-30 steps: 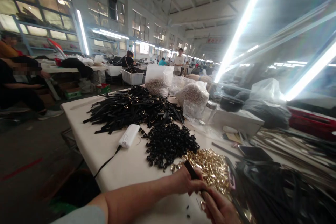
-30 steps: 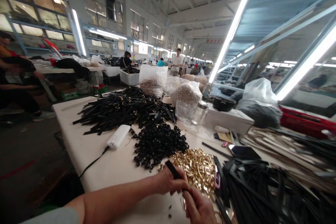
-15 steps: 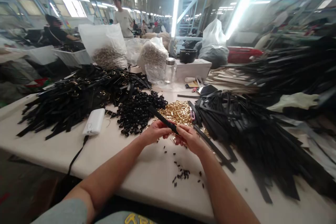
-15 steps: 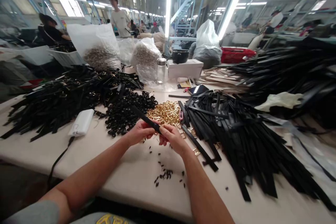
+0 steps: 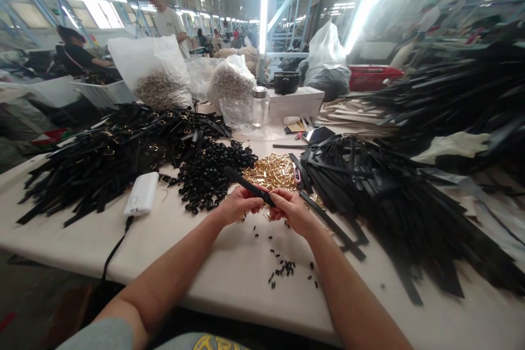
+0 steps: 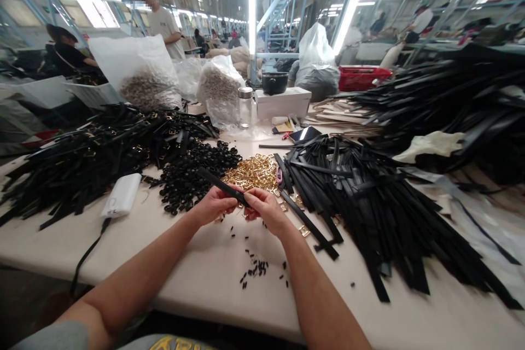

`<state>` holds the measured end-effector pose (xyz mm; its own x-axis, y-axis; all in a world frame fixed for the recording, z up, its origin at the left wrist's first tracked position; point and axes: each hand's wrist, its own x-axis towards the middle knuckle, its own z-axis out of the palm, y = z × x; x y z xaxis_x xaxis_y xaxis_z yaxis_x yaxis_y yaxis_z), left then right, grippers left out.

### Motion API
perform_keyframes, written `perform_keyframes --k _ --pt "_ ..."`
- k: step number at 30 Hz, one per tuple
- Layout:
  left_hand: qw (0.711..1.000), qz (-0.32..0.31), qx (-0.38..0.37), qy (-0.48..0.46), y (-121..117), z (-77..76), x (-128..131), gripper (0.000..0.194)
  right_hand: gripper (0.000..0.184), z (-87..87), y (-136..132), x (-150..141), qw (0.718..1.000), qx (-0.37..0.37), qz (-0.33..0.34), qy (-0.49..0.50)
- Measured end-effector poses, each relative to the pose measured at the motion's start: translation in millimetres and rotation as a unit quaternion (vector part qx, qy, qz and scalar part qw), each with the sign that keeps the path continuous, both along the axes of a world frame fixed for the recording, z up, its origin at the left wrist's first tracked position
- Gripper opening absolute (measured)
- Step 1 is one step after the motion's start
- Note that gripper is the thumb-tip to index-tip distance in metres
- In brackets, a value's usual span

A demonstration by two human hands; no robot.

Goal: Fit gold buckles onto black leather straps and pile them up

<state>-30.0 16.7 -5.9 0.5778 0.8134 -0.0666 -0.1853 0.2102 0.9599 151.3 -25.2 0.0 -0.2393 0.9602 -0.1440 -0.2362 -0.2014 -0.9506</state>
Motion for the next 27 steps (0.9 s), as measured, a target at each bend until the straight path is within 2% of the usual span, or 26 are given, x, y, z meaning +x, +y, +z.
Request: perform_keyframes --k 10,13,16,19,27 --pt "0.999 -0.044 0.016 0.025 2.4 1.3 -6.6 0.035 0.034 -0.9 -1.4 -3.1 0.998 0.050 0.013 -0.039" --pt "0.999 -0.013 0.016 0.038 -0.1 0.7 -2.1 0.040 0.033 1.6 -0.7 -2.4 0.998 0.042 -0.009 -0.038" --pt "0.999 0.030 -0.032 0.018 -3.1 0.1 4.9 0.051 0.034 3.2 1.2 -1.2 0.996 0.055 -0.034 -0.056" --pt "0.996 0.057 -0.069 0.019 -4.8 0.9 8.5 0.047 0.032 2.6 2.5 -0.7 0.993 0.074 -0.036 -0.089" --pt "0.995 0.046 -0.051 0.068 -3.7 4.3 4.5 0.039 0.023 -1.5 0.8 2.2 0.975 0.107 -0.004 -0.194"
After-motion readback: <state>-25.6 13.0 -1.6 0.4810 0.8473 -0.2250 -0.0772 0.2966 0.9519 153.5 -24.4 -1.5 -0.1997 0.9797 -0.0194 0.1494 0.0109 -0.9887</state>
